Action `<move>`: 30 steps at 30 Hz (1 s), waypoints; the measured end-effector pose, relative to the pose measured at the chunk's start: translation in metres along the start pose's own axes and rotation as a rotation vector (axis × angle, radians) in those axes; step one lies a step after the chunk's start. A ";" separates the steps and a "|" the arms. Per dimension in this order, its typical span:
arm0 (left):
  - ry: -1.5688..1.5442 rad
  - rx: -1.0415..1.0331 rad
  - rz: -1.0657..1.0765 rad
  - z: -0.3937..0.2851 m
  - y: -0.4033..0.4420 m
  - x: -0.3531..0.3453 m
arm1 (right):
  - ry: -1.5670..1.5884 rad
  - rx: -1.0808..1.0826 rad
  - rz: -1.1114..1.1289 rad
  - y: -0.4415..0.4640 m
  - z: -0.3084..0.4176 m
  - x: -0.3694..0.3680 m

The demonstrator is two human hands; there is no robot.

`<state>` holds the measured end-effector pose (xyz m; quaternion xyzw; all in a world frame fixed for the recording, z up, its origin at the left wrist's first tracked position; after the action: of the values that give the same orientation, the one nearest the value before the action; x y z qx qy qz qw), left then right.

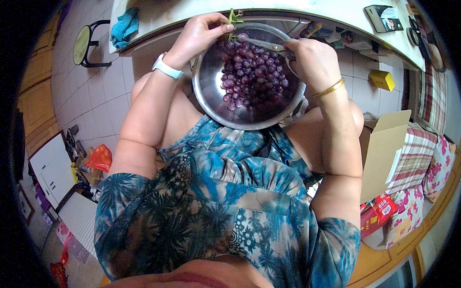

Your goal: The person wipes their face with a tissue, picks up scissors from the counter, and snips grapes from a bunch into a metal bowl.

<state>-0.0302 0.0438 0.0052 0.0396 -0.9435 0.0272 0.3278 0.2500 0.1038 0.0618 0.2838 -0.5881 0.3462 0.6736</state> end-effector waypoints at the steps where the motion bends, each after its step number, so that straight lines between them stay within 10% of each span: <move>1: 0.002 -0.001 0.000 0.001 0.000 0.001 | 0.016 -0.011 -0.012 0.000 -0.009 -0.003; 15: -0.433 0.197 0.037 0.003 0.002 0.006 | 1.559 -0.354 0.595 0.005 0.036 -0.011; 30: -0.447 0.202 0.031 0.000 -0.003 0.010 | 1.613 -0.386 0.601 0.009 0.047 -0.016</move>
<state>-0.0380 0.0406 0.0117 0.0629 -0.9856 0.1171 0.1046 0.2135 0.0702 0.0521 -0.3324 -0.0316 0.4980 0.8003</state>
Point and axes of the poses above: each hand's wrist, its own y-axis towards the middle knuckle, its own x-axis out of the back of the hand, z = x × y, the point moved 1 cm from there along y, towards the middle knuckle, and after that the axes turned 3 degrees about x, right-handed, at the moved point
